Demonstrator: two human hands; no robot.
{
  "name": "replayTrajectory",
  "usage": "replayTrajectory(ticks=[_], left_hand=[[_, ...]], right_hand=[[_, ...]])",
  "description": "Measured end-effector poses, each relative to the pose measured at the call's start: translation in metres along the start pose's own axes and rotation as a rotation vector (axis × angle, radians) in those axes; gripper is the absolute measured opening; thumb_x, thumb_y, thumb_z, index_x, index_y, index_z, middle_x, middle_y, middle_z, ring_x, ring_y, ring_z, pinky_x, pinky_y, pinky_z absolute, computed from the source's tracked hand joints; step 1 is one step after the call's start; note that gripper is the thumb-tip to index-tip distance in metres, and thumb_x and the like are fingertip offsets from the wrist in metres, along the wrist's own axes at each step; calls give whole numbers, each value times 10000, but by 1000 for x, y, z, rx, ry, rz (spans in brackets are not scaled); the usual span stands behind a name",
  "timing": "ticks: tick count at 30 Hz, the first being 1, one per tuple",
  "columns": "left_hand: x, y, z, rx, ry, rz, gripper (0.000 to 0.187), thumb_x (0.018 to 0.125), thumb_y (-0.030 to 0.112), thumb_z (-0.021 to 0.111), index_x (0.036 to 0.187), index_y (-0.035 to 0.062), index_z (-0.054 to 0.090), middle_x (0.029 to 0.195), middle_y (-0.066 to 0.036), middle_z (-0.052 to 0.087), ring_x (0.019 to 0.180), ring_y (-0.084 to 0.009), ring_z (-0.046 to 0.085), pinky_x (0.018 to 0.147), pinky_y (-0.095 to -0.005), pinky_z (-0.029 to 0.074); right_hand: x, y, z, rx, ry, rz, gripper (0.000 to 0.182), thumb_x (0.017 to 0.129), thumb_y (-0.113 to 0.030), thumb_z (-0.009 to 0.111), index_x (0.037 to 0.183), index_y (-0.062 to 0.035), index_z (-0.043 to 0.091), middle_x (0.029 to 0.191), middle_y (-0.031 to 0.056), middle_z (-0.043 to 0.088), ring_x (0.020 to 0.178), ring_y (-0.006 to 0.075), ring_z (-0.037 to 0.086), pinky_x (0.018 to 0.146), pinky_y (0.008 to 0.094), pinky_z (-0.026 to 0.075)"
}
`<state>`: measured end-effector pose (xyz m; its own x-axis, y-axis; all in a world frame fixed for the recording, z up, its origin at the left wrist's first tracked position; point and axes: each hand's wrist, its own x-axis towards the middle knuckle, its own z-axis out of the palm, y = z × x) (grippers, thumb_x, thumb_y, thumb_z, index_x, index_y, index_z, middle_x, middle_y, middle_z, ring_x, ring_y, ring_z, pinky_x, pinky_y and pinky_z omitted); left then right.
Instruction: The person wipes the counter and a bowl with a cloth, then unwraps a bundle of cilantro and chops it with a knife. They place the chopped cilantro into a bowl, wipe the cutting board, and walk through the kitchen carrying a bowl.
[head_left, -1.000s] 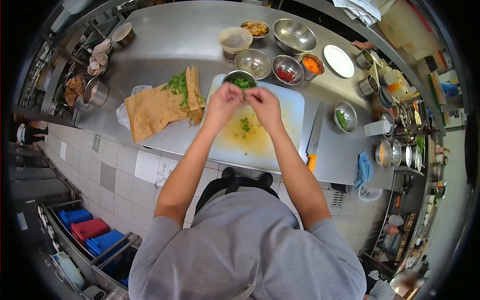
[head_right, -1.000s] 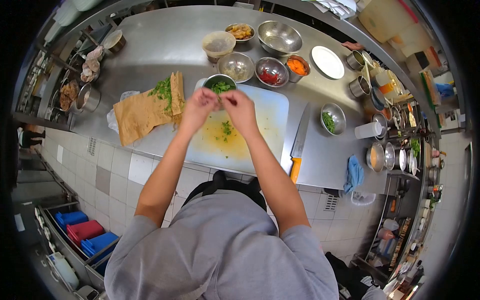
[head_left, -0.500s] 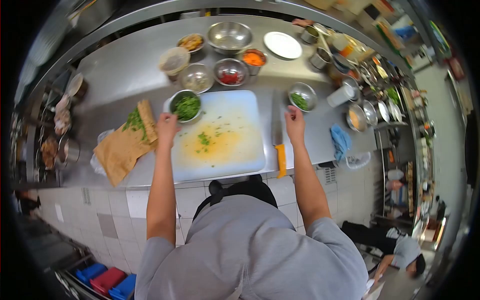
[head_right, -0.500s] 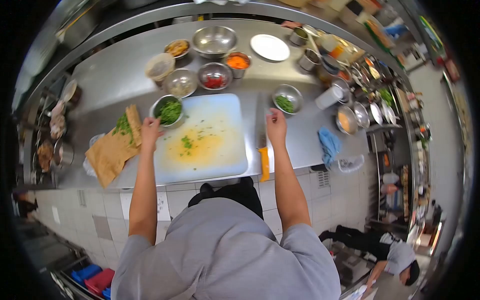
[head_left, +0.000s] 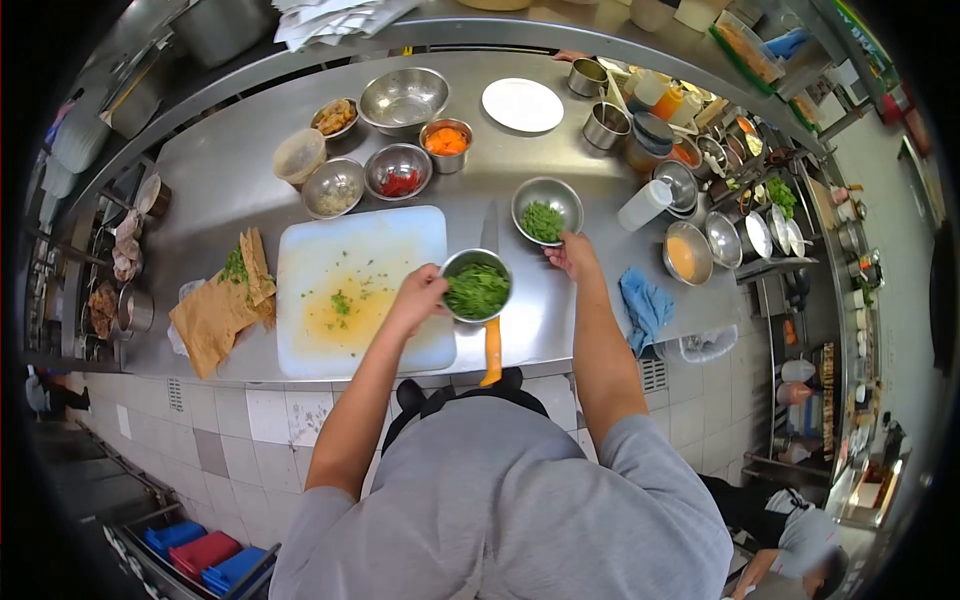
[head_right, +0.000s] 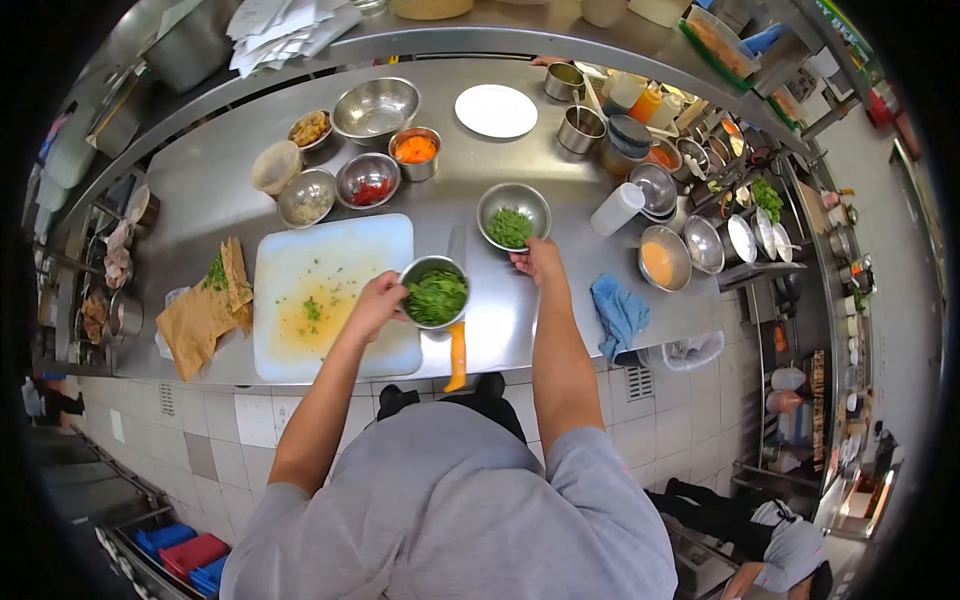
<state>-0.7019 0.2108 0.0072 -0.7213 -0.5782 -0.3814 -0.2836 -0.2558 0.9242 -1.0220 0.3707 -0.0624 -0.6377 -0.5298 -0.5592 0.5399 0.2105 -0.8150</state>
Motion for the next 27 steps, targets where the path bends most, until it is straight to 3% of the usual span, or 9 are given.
replayTrajectory(ticks=[5,8,11,14,17,20,23,26,27], left_hand=[[48,-15,95,-32,27,-84,129,894,148,593,896,24,555,799,-42,526,708,-152,595,581,-304,595],[70,-27,130,-67,54,-63,128,894,145,609,880,38,541,792,-33,515,695,-144,584,587,-305,597],[79,-33,153,-112,61,-6,139,897,143,633,868,52,531,811,-31,521,715,-143,587,608,-310,604],[81,-39,162,-154,85,18,135,906,138,628,888,48,529,839,-35,527,748,-146,591,615,-310,604],[79,-39,165,-187,105,29,128,912,135,622,909,51,526,852,-36,528,771,-143,594,619,-308,602],[78,-36,165,-204,89,11,126,914,130,619,923,52,521,876,-41,531,780,-145,596,623,-304,601],[82,-37,167,-167,83,-6,71,924,95,591,938,65,529,895,-20,520,777,-137,597,679,-316,619],[86,-41,165,-131,63,40,60,908,73,582,907,66,522,887,-17,533,745,-133,603,652,-310,613],[84,-41,163,-128,82,88,60,902,66,578,894,67,519,883,-19,540,739,-132,607,645,-309,612]], right_hand=[[-57,-57,-7,-147,69,-339,359,933,-40,502,1288,-8,467,1053,154,654,698,203,662,542,277,542],[-66,-54,-24,-308,14,-542,520,926,-10,475,1435,-51,373,1122,178,627,723,209,657,579,310,561],[-79,-57,-31,-630,-35,-534,561,938,43,453,1478,-87,375,1224,152,593,957,220,647,759,308,556],[-69,-38,-40,-746,-55,-948,642,903,118,423,1499,-115,380,1261,166,568,1119,253,586,972,352,475],[-87,-44,-38,-776,-84,-1023,685,857,160,416,1485,-113,409,1336,186,527,1222,276,527,1090,370,375],[-85,-42,-39,-751,-36,-1044,728,811,178,439,1483,-101,409,1357,187,522,1238,283,513,1117,375,350],[-74,-39,-46,-527,59,-1075,585,899,78,477,1460,-75,418,1297,181,527,1166,306,550,1008,351,455],[-56,-46,-45,-21,136,-525,532,972,-37,487,1480,-33,329,1329,166,531,1133,262,586,875,337,541],[-37,-40,-52,-22,162,-601,469,1017,-197,503,1413,7,358,1239,169,586,972,224,651,702,317,573]])
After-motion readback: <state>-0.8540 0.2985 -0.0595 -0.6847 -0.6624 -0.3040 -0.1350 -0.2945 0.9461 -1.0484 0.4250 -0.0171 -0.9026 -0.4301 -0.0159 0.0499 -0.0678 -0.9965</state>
